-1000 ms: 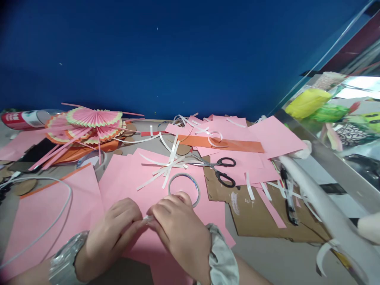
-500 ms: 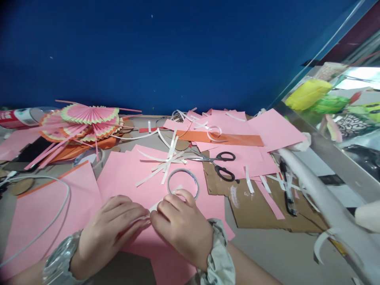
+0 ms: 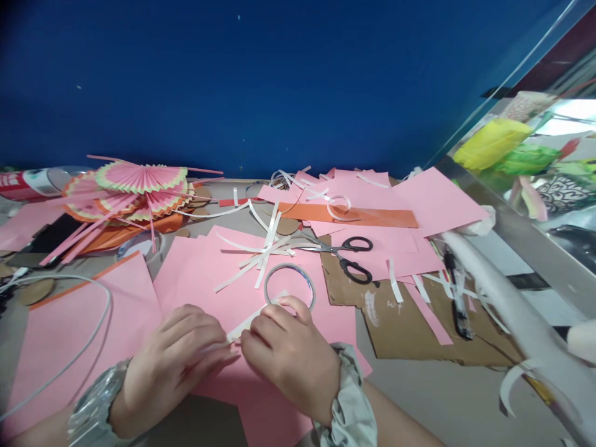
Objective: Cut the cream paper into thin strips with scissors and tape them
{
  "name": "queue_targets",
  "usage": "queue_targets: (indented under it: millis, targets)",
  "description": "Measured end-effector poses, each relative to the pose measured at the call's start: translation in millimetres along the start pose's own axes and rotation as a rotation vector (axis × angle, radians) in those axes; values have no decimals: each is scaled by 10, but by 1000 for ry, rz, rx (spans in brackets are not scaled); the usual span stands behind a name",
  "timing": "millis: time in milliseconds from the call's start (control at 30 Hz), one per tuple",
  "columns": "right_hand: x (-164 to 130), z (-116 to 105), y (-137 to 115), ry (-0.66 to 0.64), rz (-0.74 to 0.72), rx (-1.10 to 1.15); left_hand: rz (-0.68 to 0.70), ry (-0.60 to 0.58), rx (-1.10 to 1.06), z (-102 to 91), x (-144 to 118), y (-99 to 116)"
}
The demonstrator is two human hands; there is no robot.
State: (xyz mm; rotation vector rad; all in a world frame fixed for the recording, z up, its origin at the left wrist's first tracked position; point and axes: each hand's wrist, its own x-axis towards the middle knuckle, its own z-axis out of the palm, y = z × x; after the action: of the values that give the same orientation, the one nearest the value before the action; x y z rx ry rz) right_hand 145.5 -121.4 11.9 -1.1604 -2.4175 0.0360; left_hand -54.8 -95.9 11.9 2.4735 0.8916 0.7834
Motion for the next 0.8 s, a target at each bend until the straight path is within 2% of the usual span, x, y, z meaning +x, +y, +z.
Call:
queue_targets:
  millis: [267,433,667,800]
  targets:
    - [-24,69,25,22,-22,14,-21,-152,72,-9,-12,5]
    - [-25,73,5,7,-11,-5,-43,-144,115,28,-19,1]
    - [-14,72,-26,-64,27,-42,-4,-121,114,35,-48,1]
    - [-12,97,-31,-91,46,-30,54,-95,214,56,-66,-12]
